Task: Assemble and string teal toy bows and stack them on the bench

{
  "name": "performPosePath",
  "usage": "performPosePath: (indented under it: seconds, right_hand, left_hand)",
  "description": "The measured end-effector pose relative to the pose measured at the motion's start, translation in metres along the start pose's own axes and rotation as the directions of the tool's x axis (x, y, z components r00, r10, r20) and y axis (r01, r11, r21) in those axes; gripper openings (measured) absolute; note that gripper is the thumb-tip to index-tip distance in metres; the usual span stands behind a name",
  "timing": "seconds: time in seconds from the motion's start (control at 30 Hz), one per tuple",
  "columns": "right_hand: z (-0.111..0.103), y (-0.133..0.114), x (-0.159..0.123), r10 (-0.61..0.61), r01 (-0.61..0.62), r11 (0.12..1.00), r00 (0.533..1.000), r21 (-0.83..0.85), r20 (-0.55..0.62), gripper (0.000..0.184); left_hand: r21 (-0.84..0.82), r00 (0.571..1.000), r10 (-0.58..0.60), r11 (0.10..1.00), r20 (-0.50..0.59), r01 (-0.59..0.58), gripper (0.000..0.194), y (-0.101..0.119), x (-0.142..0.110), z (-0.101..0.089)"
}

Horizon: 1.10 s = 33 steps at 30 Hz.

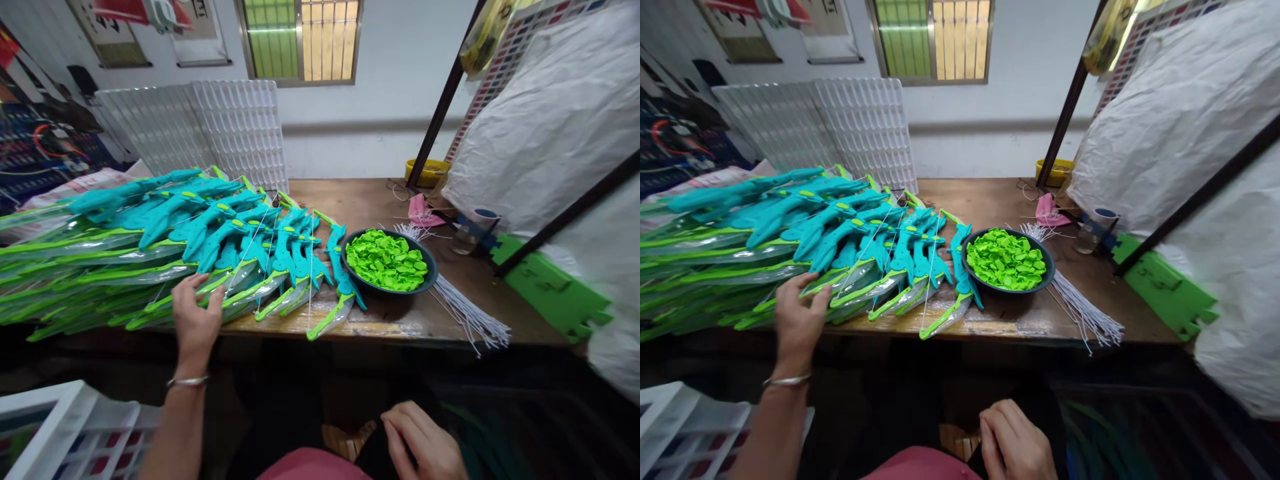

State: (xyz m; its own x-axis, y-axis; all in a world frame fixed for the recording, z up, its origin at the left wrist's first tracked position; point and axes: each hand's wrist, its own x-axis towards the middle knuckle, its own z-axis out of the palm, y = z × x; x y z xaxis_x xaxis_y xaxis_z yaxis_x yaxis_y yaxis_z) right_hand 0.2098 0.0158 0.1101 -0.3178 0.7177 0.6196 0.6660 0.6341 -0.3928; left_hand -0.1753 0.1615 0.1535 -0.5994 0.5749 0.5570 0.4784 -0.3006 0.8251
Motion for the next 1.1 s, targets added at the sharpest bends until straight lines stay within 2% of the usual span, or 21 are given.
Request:
performPosePath:
  seconds: [0.03,0.07,0.13,0.17,0.23,0.3,0.37,0.4,0.43,0.5,0.57,0.63,0.7,0.8,0.93,1.0,1.03,1.07,1.1]
  right_hand:
    - [0.007,0.002,0.0,0.038,-0.038,0.999,0.999,0.011,0.023,0.02]
    - [0.015,0.006,0.001,0.073,-0.073,0.997,0.997,0.001,0.038,0.019]
    - [0.032,0.018,0.008,0.109,-0.106,0.992,0.993,-0.067,0.04,0.021]
    - [0.041,0.025,0.015,0.1,-0.094,0.989,0.994,-0.112,0.042,0.029]
    - [0.06,0.04,0.036,0.061,-0.044,0.981,0.994,-0.187,0.086,0.054]
    - [0.079,0.053,0.063,0.048,-0.008,0.972,0.985,-0.236,0.166,0.075]
    - [0.098,0.063,0.091,0.089,-0.021,0.961,0.967,-0.275,0.239,0.09]
    - [0.106,0.067,0.103,0.12,-0.04,0.958,0.955,-0.283,0.271,0.094]
    - [0.115,0.072,0.113,0.147,-0.059,0.958,0.942,-0.281,0.302,0.095]
    - [0.13,0.082,0.129,0.172,-0.082,0.963,0.92,-0.257,0.352,0.083]
    - [0.143,0.091,0.139,0.164,-0.078,0.969,0.911,-0.234,0.377,0.064]
    - [0.155,0.101,0.149,0.151,-0.065,0.971,0.911,-0.229,0.383,0.053]
    - [0.164,0.109,0.16,0.152,-0.064,0.972,0.908,-0.228,0.39,0.051]
    - [0.175,0.122,0.18,0.154,-0.063,0.971,0.899,-0.229,0.409,0.05]
    - [0.181,0.132,0.196,0.13,-0.028,0.972,0.89,-0.233,0.436,0.064]
    - [0.18,0.132,0.196,0.12,-0.011,0.97,0.89,-0.243,0.441,0.074]
    - [0.179,0.131,0.194,0.115,-0.003,0.968,0.892,-0.25,0.437,0.078]
    - [0.176,0.128,0.191,0.109,0.005,0.966,0.897,-0.257,0.429,0.083]
    - [0.174,0.125,0.187,0.101,0.015,0.964,0.903,-0.265,0.418,0.085]
  left_hand:
    - [0.158,0.989,0.127,0.978,0.078,-0.138,0.035,0.004,-0.001,-0.016]
    - [0.248,0.964,0.211,0.937,0.159,-0.246,0.037,0.007,-0.002,-0.029]
    - [0.321,0.895,0.325,0.849,0.307,-0.419,0.041,0.014,-0.005,-0.042]
    - [0.32,0.853,0.357,0.815,0.38,-0.484,0.043,0.017,-0.009,-0.041]
    - [0.309,0.746,0.395,0.731,0.536,-0.609,0.046,0.019,-0.019,-0.024]
    - [0.317,0.621,0.37,0.617,0.691,-0.721,0.056,0.018,-0.029,0.006]
    - [0.356,0.525,0.254,0.497,0.812,-0.791,0.074,0.013,-0.037,0.038]
    - [0.382,0.496,0.171,0.446,0.851,-0.809,0.083,0.01,-0.041,0.052]
    - [0.407,0.476,0.088,0.396,0.875,-0.823,0.089,0.006,-0.043,0.064]
    - [0.444,0.459,-0.029,0.312,0.888,-0.84,0.09,-0.003,-0.045,0.082]
    - [0.458,0.458,-0.064,0.267,0.887,-0.848,0.081,-0.011,-0.042,0.091]
    - [0.458,0.459,-0.06,0.263,0.886,-0.849,0.075,-0.016,-0.034,0.096]
    - [0.452,0.45,-0.072,0.275,0.89,-0.849,0.077,-0.02,-0.023,0.1]
    - [0.438,0.424,-0.114,0.295,0.899,-0.849,0.091,-0.023,-0.004,0.109]
    - [0.427,0.398,-0.156,0.308,0.904,-0.85,0.102,-0.017,0.008,0.121]
    - [0.404,0.373,-0.155,0.31,0.915,-0.861,0.099,-0.006,0.008,0.114]
    - [0.379,0.355,-0.132,0.312,0.925,-0.871,0.097,0.001,0.009,0.103]
    - [0.352,0.338,-0.1,0.315,0.936,-0.881,0.093,0.009,0.01,0.087]
    - [0.304,0.317,-0.012,0.319,0.948,-0.898,0.087,0.016,0.013,0.066]
